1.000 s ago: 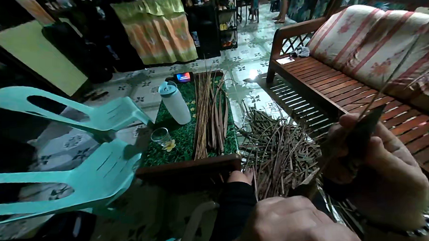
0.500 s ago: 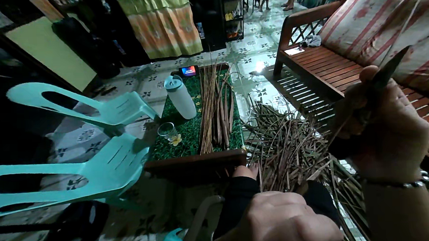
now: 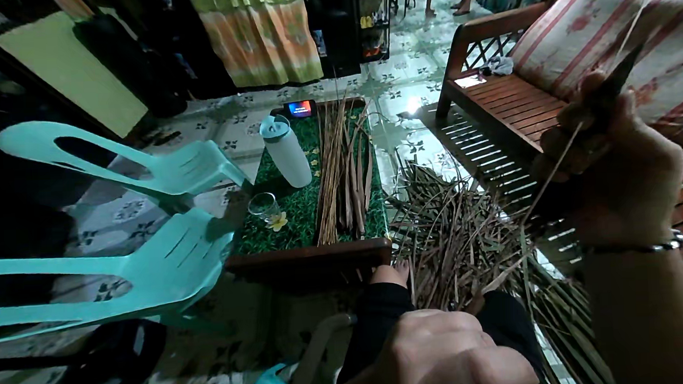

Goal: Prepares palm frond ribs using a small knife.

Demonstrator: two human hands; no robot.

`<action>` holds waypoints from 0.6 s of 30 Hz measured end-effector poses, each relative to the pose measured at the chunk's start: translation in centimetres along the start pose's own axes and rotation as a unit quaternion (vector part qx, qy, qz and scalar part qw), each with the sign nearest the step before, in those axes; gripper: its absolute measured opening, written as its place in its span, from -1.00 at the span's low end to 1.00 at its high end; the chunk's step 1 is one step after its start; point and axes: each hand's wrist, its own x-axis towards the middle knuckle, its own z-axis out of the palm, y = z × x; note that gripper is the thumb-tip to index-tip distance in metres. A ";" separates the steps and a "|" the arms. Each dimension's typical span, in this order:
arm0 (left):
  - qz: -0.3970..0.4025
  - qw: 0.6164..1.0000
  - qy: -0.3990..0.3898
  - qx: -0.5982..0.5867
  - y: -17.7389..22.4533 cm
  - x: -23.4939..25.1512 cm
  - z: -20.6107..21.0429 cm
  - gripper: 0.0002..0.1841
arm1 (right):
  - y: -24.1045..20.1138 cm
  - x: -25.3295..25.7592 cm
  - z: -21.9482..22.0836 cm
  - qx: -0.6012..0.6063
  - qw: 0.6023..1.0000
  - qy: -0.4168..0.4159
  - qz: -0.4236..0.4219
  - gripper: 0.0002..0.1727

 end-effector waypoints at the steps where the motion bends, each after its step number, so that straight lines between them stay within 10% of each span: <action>1: 0.000 1.000 0.001 -0.001 -0.1 0.0 0.0 -0.79 | 0.0 0.3 -0.2 0.001 1.000 -0.001 -0.001 -0.58; 18: -0.008 0.999 0.027 -0.046 -1.2 -0.9 -0.4 -0.63 | 6.2 -9.4 3.8 0.103 0.974 -0.200 0.025 -0.64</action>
